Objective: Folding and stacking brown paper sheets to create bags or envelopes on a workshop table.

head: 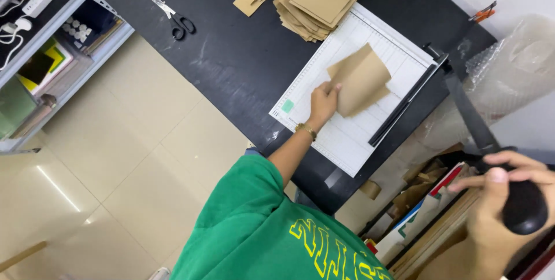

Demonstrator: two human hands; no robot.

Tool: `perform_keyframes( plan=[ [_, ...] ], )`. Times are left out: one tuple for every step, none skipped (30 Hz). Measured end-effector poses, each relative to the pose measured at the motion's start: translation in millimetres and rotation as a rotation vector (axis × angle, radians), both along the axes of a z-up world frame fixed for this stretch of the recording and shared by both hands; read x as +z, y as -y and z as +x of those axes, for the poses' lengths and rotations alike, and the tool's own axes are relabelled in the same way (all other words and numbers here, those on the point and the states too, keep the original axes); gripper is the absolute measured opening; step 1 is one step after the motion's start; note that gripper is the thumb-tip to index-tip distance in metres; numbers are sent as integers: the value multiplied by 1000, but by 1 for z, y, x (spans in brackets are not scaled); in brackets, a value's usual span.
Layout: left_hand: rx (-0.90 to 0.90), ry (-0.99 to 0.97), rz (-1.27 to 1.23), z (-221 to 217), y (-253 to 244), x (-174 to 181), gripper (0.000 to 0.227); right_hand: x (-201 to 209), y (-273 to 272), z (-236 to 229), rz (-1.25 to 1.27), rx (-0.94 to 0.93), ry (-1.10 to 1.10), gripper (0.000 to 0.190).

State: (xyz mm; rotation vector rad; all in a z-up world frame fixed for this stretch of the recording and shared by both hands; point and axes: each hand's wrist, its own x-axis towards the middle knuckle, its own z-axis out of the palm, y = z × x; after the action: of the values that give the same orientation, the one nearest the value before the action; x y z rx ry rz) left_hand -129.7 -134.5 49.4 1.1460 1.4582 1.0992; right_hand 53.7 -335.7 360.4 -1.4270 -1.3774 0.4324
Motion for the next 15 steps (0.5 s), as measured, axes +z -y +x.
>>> perform_keyframes(
  plan=[
    [22, 75, 21, -11, -7, 9, 26, 3, 0, -4, -40, -20, -14, 13],
    [16, 76, 22, -26, -7, 19, 26, -2, 1, -2, -38, -26, -14, 13],
    [-2, 168, 32, -44, -8, 29, 29, -8, 3, -3, -59, -73, 75, 14],
    [-21, 261, 42, -63, -9, 40, 36, -14, 4, -5, -81, -120, 163, 29],
    [-34, 254, 42, -85, -6, 47, 36, -49, 10, 4, -80, -133, 156, 29],
    [-27, 312, -22, -108, -3, 54, 38, -85, 17, 11, -45, -335, -2, 9],
    [-21, 369, -77, -131, -6, 62, 41, -123, 19, 18, 5, -536, -161, 16],
    [-36, 362, -67, -151, -6, 65, 41, -117, 12, -22, 17, -548, -170, 16],
    [-44, 455, -65, -169, -2, 66, 41, -110, 7, -60, 42, -577, -243, 20],
    [-53, 547, -65, -187, 1, 66, 43, -103, 2, -97, 69, -604, -316, 48],
    [-59, 543, -72, -200, 5, 70, 43, -124, -6, -117, 64, -613, -319, 48],
    [-84, 623, -109, -213, 9, 74, 45, -146, -12, -137, -96, -446, -547, 48],
    [-112, 703, -147, -224, 13, 77, 48, -168, -18, -156, -250, -273, -771, 54],
    [-122, 698, -154, -234, 20, 86, 48, -172, -25, -175, -249, -285, -776, 54],
    [-154, 599, -170, -240, 24, 96, 41, -175, -35, -190, -259, -123, -846, 59]
  ],
)
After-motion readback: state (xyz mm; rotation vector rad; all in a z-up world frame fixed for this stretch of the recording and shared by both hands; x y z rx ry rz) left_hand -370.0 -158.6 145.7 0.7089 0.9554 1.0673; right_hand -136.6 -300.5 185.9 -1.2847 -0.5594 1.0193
